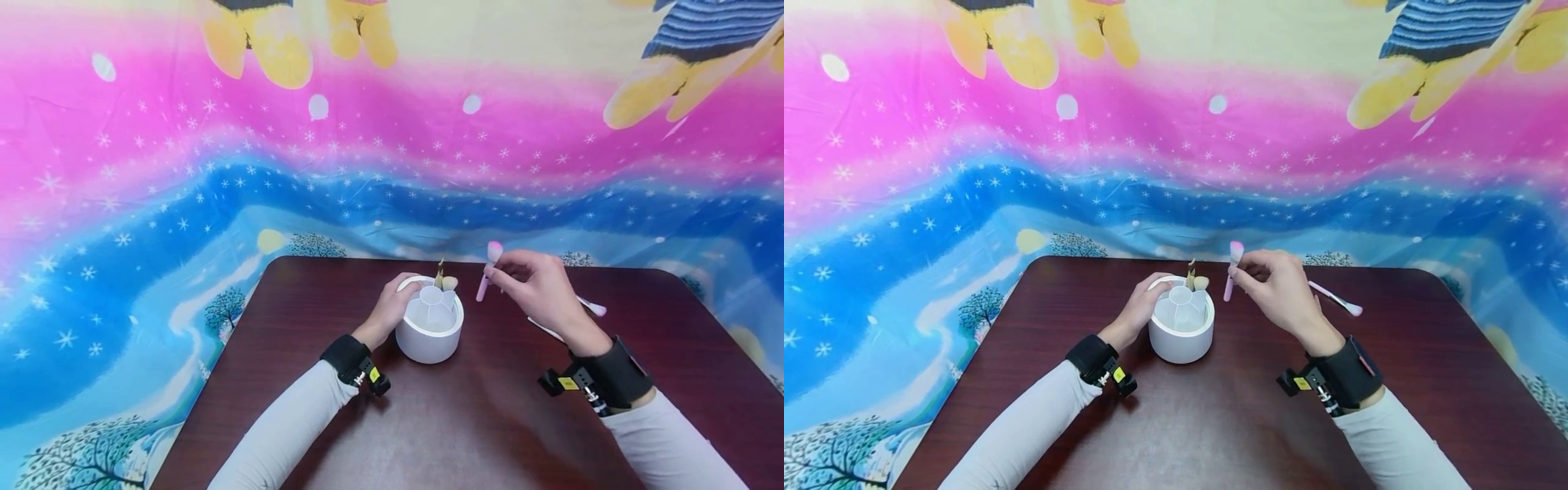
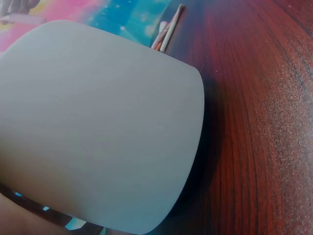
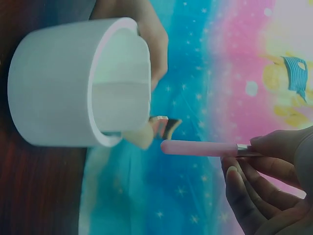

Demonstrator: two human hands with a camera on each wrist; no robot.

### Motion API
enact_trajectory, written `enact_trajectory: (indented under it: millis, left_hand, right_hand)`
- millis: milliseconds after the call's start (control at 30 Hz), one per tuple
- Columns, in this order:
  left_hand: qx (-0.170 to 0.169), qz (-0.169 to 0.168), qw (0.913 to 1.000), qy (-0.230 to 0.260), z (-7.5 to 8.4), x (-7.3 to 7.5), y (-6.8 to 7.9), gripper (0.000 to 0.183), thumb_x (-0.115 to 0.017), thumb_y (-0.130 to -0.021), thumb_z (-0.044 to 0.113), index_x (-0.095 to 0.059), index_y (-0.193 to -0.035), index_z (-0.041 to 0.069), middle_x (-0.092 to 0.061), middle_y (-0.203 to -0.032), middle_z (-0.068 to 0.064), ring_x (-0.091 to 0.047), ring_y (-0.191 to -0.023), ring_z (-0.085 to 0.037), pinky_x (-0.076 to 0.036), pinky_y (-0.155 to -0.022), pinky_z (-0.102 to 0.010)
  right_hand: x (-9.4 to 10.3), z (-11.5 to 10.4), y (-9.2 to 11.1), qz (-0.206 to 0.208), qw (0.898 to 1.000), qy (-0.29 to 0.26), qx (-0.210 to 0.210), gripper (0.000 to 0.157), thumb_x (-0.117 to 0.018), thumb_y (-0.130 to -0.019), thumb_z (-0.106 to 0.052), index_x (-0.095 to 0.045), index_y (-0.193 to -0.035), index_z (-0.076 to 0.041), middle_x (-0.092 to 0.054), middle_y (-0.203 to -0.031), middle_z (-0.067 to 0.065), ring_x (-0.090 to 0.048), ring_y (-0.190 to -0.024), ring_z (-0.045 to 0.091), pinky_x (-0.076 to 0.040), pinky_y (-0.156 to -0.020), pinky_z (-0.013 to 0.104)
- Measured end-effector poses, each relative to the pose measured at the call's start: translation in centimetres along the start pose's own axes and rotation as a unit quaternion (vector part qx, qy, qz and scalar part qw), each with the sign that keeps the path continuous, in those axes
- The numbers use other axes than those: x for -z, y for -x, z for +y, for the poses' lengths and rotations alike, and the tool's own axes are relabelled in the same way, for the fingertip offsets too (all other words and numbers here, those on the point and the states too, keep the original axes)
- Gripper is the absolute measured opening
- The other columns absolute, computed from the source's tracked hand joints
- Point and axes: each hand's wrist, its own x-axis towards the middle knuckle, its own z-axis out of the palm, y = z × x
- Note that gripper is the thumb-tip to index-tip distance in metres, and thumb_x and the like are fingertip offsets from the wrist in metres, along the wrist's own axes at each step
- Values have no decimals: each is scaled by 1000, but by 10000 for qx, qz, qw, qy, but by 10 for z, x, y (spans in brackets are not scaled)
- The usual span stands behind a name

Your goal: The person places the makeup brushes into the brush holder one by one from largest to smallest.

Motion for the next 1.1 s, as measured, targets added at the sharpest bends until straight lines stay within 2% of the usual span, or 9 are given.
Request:
enact_trajectory:
  millis: [233, 433, 700, 1100]
  left_hand:
    - [-68, 16, 10000, 41, 1, -1, 1, 30, -51, -92, 33, -60, -115, 16, -61, -112, 0, -54, -102, -13, -40, -93, -39]
    - [-112, 44, 9999, 53, 1, -1, 2, 30, -51, -92, 31, -60, -116, 15, -60, -112, 0, -53, -102, -13, -40, -93, -40]
    - [-140, 72, 9999, 43, 1, -1, 1, 29, -52, -91, 31, -61, -115, 16, -60, -112, 1, -53, -102, -13, -40, -93, -40]
    - [-62, 23, 10000, 20, 2, -1, 2, 30, -51, -92, 32, -60, -115, 17, -59, -114, 1, -52, -105, -13, -39, -94, -41]
  right_hand:
    - [-15, 0, -1, -253, 9996, -147, 28, 4, -68, -86, -24, -70, -85, -20, -61, -74, -4, -56, -65, 7, -47, -54, 28]
    - [-28, 3, 3, -566, 9981, -231, -113, 6, -67, -87, -27, -69, -86, -22, -62, -69, -7, -56, -61, 6, -47, -53, 30]
    - [-41, 9, 9, -1048, 9933, -459, -180, 10, -64, -89, -25, -70, -88, -17, -66, -71, -9, -59, -62, 8, -50, -56, 31]
    - [-52, 18, 15, -1315, 9891, -527, -412, 7, -67, -87, -22, -70, -89, -16, -65, -71, -3, -59, -61, 11, -49, -53, 31]
